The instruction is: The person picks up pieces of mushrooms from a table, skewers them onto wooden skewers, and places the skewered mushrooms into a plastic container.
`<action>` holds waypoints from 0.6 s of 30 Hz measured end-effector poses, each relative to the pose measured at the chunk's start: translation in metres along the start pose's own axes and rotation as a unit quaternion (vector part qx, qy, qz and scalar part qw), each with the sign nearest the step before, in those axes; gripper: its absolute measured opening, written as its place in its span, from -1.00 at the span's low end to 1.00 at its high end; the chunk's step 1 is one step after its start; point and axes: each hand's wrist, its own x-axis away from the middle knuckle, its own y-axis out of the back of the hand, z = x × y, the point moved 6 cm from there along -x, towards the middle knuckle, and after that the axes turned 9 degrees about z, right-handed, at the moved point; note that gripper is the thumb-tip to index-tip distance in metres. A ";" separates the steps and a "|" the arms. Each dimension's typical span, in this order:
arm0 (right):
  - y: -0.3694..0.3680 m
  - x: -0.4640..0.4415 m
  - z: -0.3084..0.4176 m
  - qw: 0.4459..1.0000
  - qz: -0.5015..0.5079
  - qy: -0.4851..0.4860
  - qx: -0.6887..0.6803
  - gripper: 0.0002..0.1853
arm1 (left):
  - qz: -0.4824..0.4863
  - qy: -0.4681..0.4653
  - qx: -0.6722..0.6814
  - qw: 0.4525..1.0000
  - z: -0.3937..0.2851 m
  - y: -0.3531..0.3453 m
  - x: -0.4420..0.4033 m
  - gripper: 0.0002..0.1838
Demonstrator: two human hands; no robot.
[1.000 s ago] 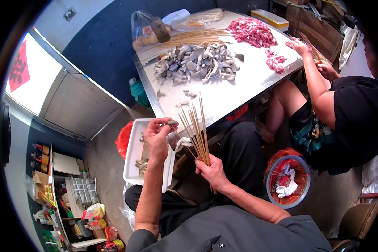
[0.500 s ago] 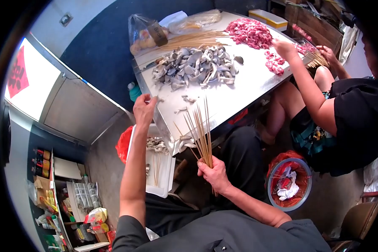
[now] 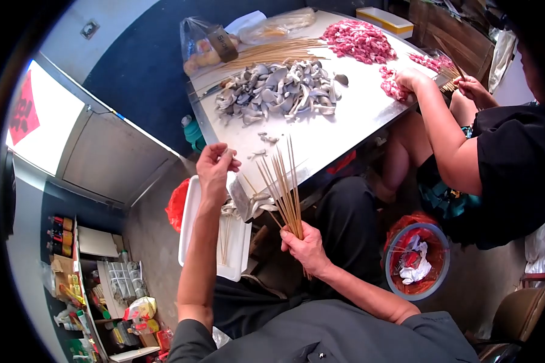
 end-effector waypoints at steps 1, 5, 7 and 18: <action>-0.001 0.000 -0.001 1.000 0.004 0.006 0.002 -0.89 | -0.005 0.011 0.039 0.999 0.000 -0.002 0.010 -0.85; -0.002 0.003 -0.003 1.000 0.007 0.014 0.015 -0.89 | -0.013 0.051 0.174 0.983 0.006 -0.007 0.038 -0.85; -0.003 0.005 -0.003 1.000 0.009 0.014 0.016 -0.89 | -0.016 0.065 0.206 0.976 0.006 -0.011 0.049 -0.85; -0.009 0.011 -0.003 1.000 0.011 -0.003 0.028 -0.90 | -0.042 0.042 0.246 0.968 -0.001 -0.016 0.077 -0.87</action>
